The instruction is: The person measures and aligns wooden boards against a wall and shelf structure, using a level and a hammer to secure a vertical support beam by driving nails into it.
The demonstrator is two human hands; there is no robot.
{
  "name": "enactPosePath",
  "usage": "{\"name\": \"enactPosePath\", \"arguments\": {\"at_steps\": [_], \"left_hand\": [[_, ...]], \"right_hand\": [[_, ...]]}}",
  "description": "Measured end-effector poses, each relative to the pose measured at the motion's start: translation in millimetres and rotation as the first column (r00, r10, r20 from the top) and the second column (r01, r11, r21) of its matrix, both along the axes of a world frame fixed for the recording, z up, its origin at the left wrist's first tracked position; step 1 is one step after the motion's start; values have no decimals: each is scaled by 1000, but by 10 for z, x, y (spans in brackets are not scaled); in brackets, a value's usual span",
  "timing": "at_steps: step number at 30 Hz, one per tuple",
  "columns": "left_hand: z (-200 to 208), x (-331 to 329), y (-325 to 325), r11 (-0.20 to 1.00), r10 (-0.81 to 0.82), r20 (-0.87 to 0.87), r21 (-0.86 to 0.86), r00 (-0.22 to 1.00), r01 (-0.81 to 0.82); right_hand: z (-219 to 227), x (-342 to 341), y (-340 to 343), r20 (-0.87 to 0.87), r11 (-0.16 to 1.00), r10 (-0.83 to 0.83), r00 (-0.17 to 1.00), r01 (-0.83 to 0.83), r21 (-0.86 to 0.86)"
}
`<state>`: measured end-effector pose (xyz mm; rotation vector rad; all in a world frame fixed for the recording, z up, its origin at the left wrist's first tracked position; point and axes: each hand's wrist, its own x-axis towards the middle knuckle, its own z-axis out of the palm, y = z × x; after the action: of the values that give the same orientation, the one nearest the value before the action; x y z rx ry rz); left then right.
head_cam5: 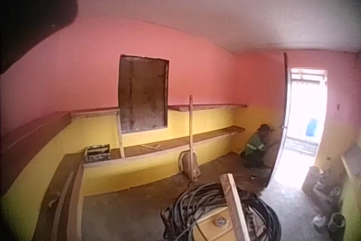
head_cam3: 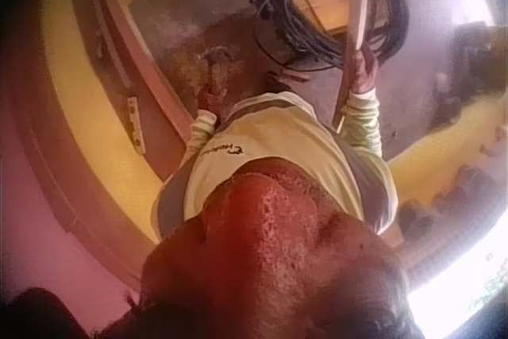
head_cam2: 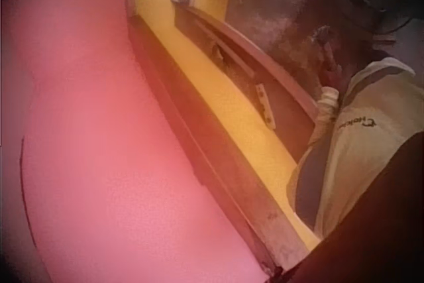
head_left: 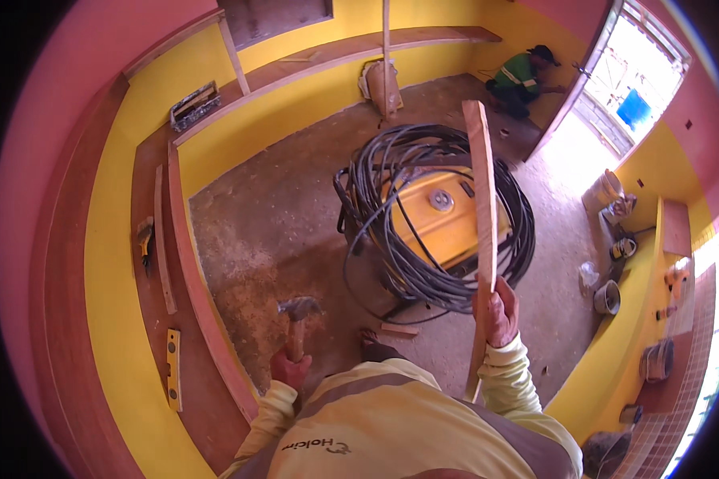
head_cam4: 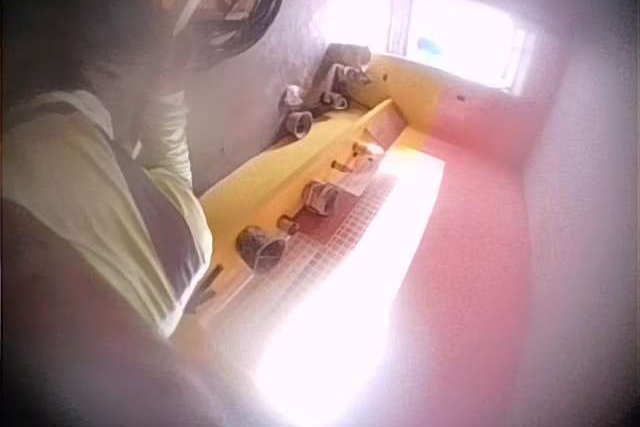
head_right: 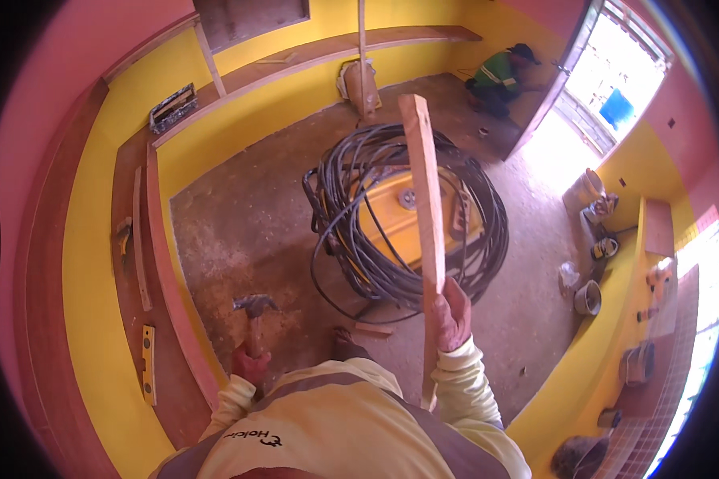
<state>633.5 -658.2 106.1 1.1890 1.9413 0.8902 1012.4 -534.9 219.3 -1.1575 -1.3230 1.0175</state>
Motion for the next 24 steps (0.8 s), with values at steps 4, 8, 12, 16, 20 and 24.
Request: {"name": "enactPosePath", "arguments": {"at_steps": [4, 8, 12, 16, 20, 24], "left_hand": [[253, -256, 276, 977, 125, -87, -163, 988, -138], [126, -640, 560, 941, 198, -100, -260, 975, -218], [59, -987, 962, 944, 170, -228, -241, 959, -224], [-64, -1585, 1529, 917, 86, -160, -372, 983, -141], [-275, -2372, 2192, 928, -8, -172, -369, 985, -57], [-124, -2953, 3123, 943, -68, -178, -333, 982, 5]], "right_hand": [[151, -483, 997, -35, 990, 91, 995, -87, 115], [309, -988, 1824, -212, 973, 226, 951, -209, 100], [635, -1605, 2539, -149, 959, 213, 966, -177, 223], [753, -2277, 3213, -208, 939, 199, 958, -125, 322], [819, -2889, 3858, -214, 908, 35, 976, 58, 415], [811, -3260, 4513, -143, 869, -148, 979, 198, 453]]}}
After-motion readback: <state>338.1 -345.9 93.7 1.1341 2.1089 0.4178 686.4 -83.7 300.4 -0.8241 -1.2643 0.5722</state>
